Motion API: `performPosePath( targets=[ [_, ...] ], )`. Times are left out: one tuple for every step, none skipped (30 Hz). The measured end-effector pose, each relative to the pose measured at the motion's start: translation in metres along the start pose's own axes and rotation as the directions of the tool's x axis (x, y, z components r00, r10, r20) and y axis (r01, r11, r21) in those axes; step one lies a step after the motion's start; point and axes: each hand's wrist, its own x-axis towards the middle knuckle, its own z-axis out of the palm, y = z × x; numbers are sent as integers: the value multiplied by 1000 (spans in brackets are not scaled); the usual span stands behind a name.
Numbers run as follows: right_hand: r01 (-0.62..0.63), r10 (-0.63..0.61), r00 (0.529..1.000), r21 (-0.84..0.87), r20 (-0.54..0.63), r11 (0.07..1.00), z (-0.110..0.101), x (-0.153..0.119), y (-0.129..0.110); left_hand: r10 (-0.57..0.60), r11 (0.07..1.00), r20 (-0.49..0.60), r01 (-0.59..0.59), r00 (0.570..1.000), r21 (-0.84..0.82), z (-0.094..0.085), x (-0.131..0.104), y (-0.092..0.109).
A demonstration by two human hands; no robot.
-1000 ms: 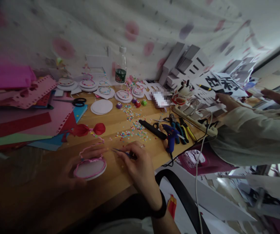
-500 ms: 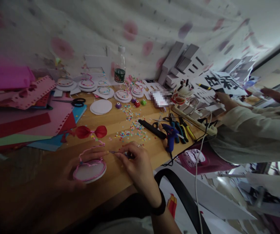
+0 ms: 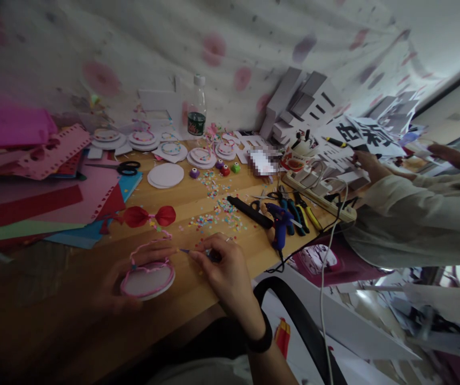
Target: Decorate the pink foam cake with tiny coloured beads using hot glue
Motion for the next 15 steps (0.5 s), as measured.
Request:
performPosePath(
  targets=[
    [-7,7,1000,6,-2,1000,0,0,0,9,1000,15,-9,1000,14,-3,0,-2],
    [-15,15,1000,12,-4,1000,1,-1,1,33,999,36,-34,999,30,-6,0,-4],
    [-20,20,1000,15,-7,1000,1,-1,1,52,997,66,-56,996,49,-9,0,-6],
    [-23,23,1000,15,-11,1000,2,-1,1,65,995,97,-72,993,68,-11,0,-8],
    [-24,24,1000,15,-15,1000,2,-1,1,70,993,125,-81,990,83,-12,0,-9],
    [-25,26,999,15,-19,1000,2,-1,1,80,992,129,-92,988,89,-12,0,-10],
    [-27,28,999,19,-26,999,1,-2,0,90,992,116,-99,989,82,-11,0,-10],
    [-32,33,999,28,-36,999,1,-2,-1,90,994,95,-96,991,60,-9,-1,-10],
    [-38,40,998,42,-47,998,0,-3,-3,84,996,55,-85,995,25,-6,-2,-10],
    [-46,49,997,62,-59,997,0,-3,-5,78,997,8,-78,997,-18,-3,-2,-11],
    [-53,59,996,87,-70,995,0,-4,-7,60,996,-36,-62,998,-63,1,-2,-12],
    [-60,70,994,119,-78,991,1,-6,-9,39,994,-79,-47,996,-103,4,-3,-13],
    [-68,82,993,153,-83,986,2,-7,-12,22,991,-118,-38,993,-131,6,-2,-14],
    [-77,94,992,188,-84,979,4,-9,-14,19,988,-158,-43,987,-147,8,-2,-14],
    [-87,107,991,220,-80,972,7,-10,-17,20,986,-187,-49,982,-156,9,-2,-15]
  ],
)
